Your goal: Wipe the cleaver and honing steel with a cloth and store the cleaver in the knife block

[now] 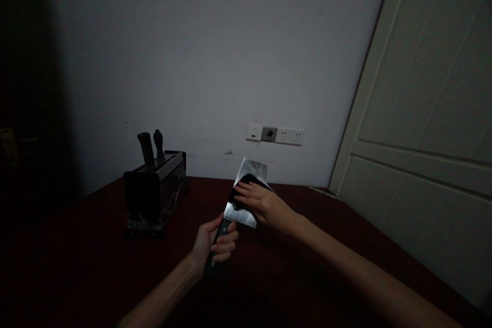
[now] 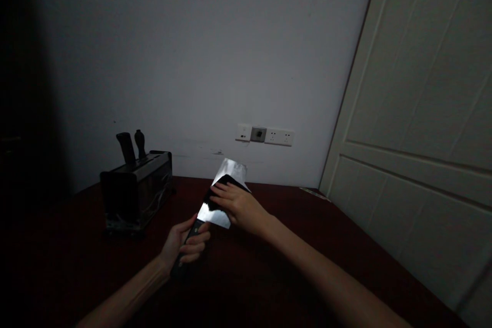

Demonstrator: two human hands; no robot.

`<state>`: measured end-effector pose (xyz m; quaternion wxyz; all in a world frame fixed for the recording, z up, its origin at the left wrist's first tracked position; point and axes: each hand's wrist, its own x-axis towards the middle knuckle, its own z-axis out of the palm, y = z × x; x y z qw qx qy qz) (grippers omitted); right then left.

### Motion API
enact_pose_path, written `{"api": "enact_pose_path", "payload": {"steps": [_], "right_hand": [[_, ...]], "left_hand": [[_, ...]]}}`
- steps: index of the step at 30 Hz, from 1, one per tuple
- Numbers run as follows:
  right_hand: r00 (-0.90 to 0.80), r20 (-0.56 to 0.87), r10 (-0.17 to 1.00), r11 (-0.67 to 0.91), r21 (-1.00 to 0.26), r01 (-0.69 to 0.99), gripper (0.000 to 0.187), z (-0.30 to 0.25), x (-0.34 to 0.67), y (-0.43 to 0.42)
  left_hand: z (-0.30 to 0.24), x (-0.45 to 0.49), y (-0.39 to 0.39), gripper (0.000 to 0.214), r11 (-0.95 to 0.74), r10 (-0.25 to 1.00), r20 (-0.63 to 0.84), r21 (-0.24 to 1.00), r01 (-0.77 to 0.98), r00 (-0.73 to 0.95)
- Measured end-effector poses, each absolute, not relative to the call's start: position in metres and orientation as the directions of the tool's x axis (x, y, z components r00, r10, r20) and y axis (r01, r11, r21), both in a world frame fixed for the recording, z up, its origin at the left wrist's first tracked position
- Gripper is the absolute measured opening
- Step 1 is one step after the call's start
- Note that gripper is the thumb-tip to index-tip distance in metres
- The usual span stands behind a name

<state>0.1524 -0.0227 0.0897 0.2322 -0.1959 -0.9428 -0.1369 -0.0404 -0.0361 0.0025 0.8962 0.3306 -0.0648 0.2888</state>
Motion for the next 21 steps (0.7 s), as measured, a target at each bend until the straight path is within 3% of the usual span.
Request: {"api": "enact_pose_path", "payload": {"steps": [4,10,16,21], "right_hand": [[-0.888,0.397,0.233,0.928,0.181,0.325,0.046,0.084,0.150,-0.023],[-0.733,0.578,0.358,0.863,0.094,0.496,0.037,0.086,0.159,0.003],[-0.840,0.467,0.275,0.931,0.087,0.353,0.040,0.065,0.150,-0.020],[-0.731,0.575,0.368,0.882,0.032,0.470,0.037,0.071,0.175,0.002]], "left_hand": [[0.000,-0.042,-0.034,0.027,0.622,0.457,0.307,0.561,-0.546,0.835],[-0.001,-0.042,-0.032,0.027,0.639,0.474,0.300,0.530,-0.558,0.828],[-0.006,-0.042,-0.028,0.027,0.627,0.480,0.304,0.537,-0.564,0.823],[-0.007,-0.042,-0.030,0.025,0.632,0.483,0.310,0.524,-0.571,0.819]]}}
